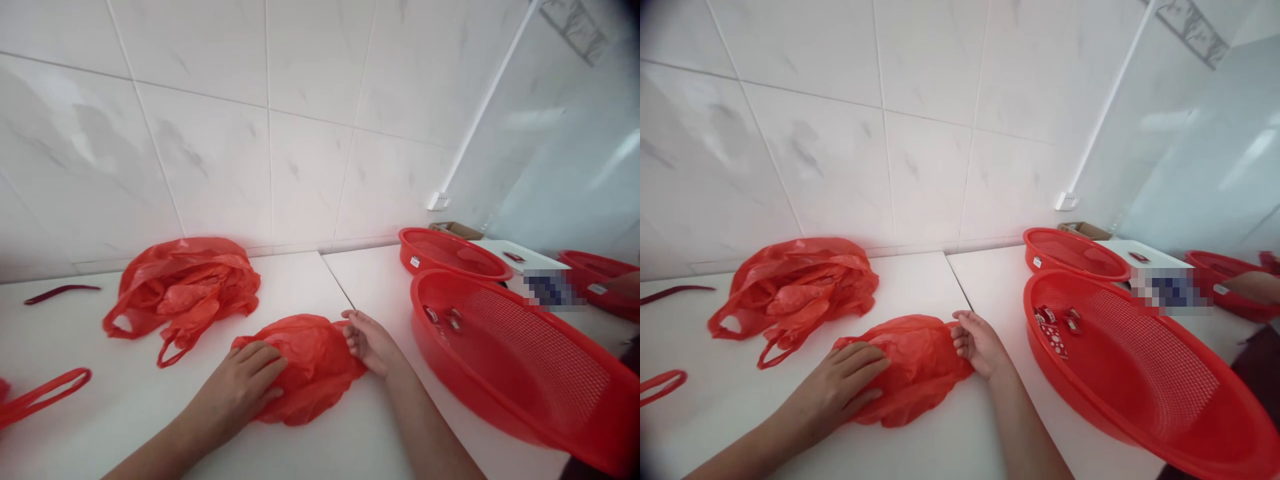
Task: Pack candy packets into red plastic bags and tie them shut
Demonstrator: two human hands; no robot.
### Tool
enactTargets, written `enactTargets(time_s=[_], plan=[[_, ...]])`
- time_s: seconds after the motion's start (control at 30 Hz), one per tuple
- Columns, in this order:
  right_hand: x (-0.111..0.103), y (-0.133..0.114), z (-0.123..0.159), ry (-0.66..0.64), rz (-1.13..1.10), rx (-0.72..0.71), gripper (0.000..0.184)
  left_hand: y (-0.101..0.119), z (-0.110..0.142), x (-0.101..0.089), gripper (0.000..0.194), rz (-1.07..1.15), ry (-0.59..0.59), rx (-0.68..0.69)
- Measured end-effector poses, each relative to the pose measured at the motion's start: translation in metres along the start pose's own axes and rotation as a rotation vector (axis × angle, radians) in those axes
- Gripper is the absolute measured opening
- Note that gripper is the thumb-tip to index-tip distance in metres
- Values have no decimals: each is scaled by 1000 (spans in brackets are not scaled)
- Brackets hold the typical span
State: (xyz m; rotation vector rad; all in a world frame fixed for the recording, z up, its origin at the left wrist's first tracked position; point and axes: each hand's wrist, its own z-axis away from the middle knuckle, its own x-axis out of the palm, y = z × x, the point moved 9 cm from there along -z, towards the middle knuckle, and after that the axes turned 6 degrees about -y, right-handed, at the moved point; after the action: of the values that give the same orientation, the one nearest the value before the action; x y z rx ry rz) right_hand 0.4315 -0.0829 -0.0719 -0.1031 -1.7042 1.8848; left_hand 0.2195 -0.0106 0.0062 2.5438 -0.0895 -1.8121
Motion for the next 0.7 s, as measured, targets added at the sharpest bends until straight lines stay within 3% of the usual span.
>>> enactTargets(time_s=[0.17,0.27,0.37,0.47,0.53,0.7], plan=[[35,-11,7,-137,179,-115,32,-4,15,-9,22,-44,196,26],[58,-12,9,-148,639,-209,38,-6,21,-11,16,-49,277,60],[71,-13,9,-68,1110,-313,36,-11,28,-12,16,-31,342,41],[77,-16,10,-38,1193,-358,37,-23,33,-9,23,40,332,-61],[83,-30,20,22,1229,-463,37,-32,36,-9,29,67,336,-130],[80,-83,85,328,1196,-776,23,-46,40,-17,35,69,386,-216]])
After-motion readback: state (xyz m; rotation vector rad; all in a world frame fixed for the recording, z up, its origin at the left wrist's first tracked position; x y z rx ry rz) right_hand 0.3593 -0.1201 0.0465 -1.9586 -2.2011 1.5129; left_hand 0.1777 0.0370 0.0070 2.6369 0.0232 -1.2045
